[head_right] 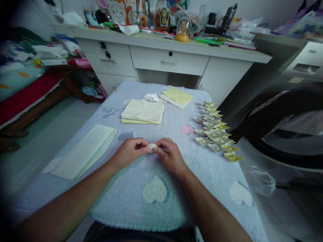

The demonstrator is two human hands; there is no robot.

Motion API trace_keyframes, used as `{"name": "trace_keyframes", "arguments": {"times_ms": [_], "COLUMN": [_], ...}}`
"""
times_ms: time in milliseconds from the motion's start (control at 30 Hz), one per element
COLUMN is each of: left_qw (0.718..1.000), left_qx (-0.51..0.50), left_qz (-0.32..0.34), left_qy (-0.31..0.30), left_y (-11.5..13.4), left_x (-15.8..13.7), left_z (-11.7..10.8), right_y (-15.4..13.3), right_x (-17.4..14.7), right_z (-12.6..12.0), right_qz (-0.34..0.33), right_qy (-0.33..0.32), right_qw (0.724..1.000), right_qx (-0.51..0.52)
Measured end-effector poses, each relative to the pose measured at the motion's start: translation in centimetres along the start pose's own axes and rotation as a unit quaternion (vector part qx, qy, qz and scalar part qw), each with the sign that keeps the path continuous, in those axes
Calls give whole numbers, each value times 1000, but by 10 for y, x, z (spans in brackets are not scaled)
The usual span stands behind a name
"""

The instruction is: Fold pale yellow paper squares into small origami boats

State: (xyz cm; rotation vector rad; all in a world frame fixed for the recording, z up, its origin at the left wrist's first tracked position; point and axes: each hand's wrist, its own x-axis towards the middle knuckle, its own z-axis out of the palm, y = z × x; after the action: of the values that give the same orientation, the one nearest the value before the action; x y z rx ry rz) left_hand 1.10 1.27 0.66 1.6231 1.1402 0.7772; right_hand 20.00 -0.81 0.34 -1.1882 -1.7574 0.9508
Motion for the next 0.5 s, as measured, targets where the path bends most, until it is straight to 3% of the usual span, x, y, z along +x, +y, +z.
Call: {"name": "trace_keyframes", "arguments": {"times_ms": [500], "left_qw": [998], "left_qx": [43], "left_qz": [36], "left_qy": [17], "left_y": [3], "left_x": [-1], "left_z": [1], "right_y": [-6], "right_x": [-1], "right_z": [1], "right_qz": [18], "right_qy": [-24], "right_qw": [999], "right_qx": [-36]}}
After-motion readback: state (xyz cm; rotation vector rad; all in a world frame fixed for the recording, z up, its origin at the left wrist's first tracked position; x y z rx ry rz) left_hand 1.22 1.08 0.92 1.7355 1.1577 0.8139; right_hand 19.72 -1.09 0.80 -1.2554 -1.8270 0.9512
